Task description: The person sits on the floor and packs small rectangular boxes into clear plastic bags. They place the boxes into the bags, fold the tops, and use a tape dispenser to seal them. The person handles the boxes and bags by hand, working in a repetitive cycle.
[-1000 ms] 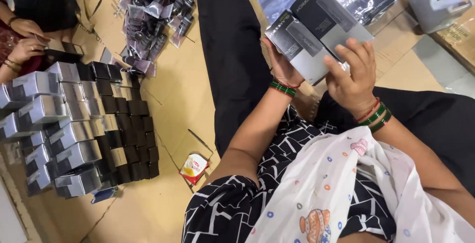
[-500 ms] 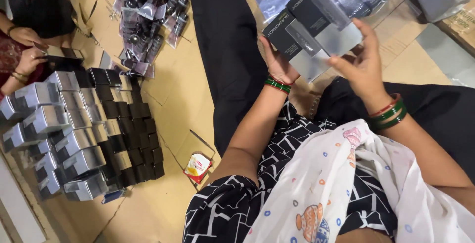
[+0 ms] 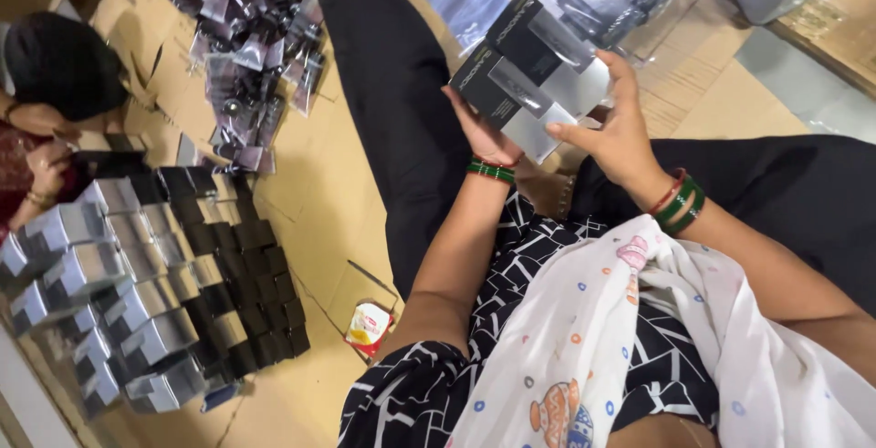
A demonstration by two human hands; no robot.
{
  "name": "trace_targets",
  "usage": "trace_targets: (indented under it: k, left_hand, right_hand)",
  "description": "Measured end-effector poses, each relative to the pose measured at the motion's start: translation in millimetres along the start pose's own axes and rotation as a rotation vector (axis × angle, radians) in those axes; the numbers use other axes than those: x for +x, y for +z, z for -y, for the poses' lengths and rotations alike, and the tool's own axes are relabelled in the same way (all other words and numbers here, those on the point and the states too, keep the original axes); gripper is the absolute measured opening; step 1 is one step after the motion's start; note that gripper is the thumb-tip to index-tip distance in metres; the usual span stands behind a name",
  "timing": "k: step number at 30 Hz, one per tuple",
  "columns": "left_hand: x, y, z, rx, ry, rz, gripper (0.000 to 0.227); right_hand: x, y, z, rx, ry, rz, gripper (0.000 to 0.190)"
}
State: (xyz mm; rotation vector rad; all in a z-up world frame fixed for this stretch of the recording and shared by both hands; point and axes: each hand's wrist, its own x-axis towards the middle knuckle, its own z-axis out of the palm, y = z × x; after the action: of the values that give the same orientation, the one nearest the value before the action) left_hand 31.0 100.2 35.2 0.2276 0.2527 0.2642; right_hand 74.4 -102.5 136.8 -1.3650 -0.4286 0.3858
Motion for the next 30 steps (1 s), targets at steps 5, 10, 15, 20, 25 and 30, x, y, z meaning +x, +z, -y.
trace_targets:
  k: [5,10,15,20,25,30]
  left_hand:
    - [-7,23,3,-0.003,-0.003,-0.056,0.093]
    - [-15,51,1,-0.061,-0.070,0.029,0.098]
    - [-12,54,-41,0.056,-0.504,0.458,0.112]
    - [15,-27,-29,0.314,-0.862,0.295,0.105]
    - [-12,-46,25,0.751,-0.557,-0.098,0.089]
    - [-46,10,49,0.712,-0.110,-0.011,0.070]
  right_hand:
    - [2,-3,-12,0.206,0.042,-0.004,0.093]
    - [12,-22,-4,0.286,-0.099,0.068,0.086]
    - [19,-71,46,0.116,-0.010,0.276,0.085]
    - [24,-83,75,-0.311,0.311,0.594,0.085]
    - [39,-78,69,-0.557,0.356,0.878,0.091]
    - [41,-84,74,-0.429,0.352,0.843,0.084]
